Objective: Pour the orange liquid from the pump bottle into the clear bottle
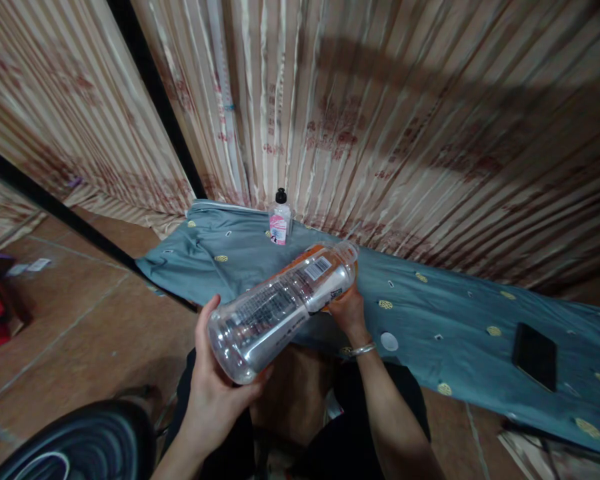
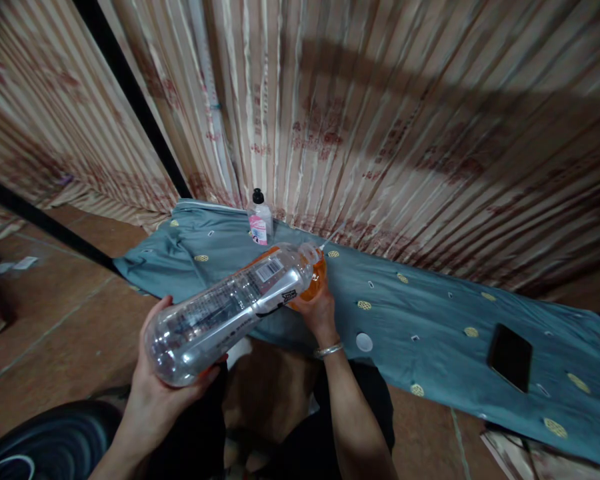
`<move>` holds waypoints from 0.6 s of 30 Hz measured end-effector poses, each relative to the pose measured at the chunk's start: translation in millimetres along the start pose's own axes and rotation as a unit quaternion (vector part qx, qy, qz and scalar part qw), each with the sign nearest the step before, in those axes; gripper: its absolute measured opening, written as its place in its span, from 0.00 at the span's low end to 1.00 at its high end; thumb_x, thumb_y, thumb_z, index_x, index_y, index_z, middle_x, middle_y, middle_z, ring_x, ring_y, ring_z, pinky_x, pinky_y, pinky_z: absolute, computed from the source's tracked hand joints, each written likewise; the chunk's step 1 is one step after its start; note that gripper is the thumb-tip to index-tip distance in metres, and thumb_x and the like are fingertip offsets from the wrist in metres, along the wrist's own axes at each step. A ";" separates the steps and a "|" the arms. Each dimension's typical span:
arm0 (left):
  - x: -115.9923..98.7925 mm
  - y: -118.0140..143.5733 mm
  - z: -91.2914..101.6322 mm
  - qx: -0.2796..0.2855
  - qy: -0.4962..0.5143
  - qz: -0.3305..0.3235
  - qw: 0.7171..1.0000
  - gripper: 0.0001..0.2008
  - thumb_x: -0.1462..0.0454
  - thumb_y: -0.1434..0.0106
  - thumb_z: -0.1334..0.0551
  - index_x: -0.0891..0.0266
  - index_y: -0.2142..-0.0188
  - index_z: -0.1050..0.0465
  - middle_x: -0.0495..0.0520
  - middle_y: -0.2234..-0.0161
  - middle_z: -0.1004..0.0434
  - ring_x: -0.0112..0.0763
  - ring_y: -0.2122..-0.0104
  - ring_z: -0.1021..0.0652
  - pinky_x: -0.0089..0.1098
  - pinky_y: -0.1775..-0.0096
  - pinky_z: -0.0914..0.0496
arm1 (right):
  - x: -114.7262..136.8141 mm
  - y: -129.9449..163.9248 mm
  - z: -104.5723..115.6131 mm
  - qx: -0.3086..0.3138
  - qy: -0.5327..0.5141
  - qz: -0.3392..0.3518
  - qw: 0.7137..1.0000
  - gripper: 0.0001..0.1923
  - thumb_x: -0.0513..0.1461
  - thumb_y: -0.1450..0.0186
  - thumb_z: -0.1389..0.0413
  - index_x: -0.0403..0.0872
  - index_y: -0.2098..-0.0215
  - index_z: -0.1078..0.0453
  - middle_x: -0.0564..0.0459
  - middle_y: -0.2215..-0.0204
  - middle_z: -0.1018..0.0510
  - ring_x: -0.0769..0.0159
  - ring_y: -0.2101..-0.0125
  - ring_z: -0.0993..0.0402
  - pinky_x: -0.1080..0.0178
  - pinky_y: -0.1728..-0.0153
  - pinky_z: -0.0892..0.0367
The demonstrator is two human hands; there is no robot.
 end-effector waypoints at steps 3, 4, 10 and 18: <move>-0.7 0.0 -0.6 0.003 0.009 0.001 1.000 0.57 0.55 0.52 0.20 0.55 0.28 0.44 0.58 0.43 0.25 0.42 0.51 0.16 0.38 0.49 0.22 | -0.5 -0.1 0.9 -0.006 -0.001 -0.003 1.000 0.37 0.47 0.48 0.32 0.44 0.43 0.31 0.38 0.54 0.13 0.46 0.55 0.13 0.54 0.57 0.19; -1.4 0.0 -0.4 0.001 0.007 0.000 1.000 0.57 0.55 0.52 0.20 0.55 0.28 0.44 0.58 0.43 0.25 0.42 0.51 0.16 0.38 0.49 0.21 | -0.5 -0.2 0.9 -0.008 -0.001 -0.003 1.000 0.37 0.47 0.48 0.32 0.44 0.43 0.31 0.38 0.53 0.13 0.46 0.55 0.13 0.54 0.57 0.19; -2.6 0.0 -0.4 0.001 0.006 0.003 1.000 0.57 0.54 0.53 0.19 0.55 0.28 0.43 0.58 0.45 0.23 0.45 0.52 0.16 0.41 0.49 0.21 | -2.0 0.3 0.2 -0.009 0.010 -0.001 1.000 0.37 0.48 0.47 0.32 0.45 0.42 0.31 0.40 0.56 0.13 0.46 0.57 0.13 0.54 0.60 0.18; 2.0 0.5 -1.2 0.011 0.022 0.018 1.000 0.59 0.55 0.53 0.19 0.54 0.27 0.45 0.59 0.44 0.24 0.46 0.53 0.15 0.44 0.48 0.21 | -5.9 0.0 -1.2 -0.012 0.020 -0.003 1.000 0.40 0.52 0.46 0.33 0.42 0.40 0.31 0.38 0.56 0.13 0.45 0.57 0.13 0.53 0.60 0.18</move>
Point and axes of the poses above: each hand's wrist, its own y-axis away from the middle knuckle, its own z-axis out of the back of the hand, x = y × z, the point moved 8 cm from there along -y, towards the middle knuckle
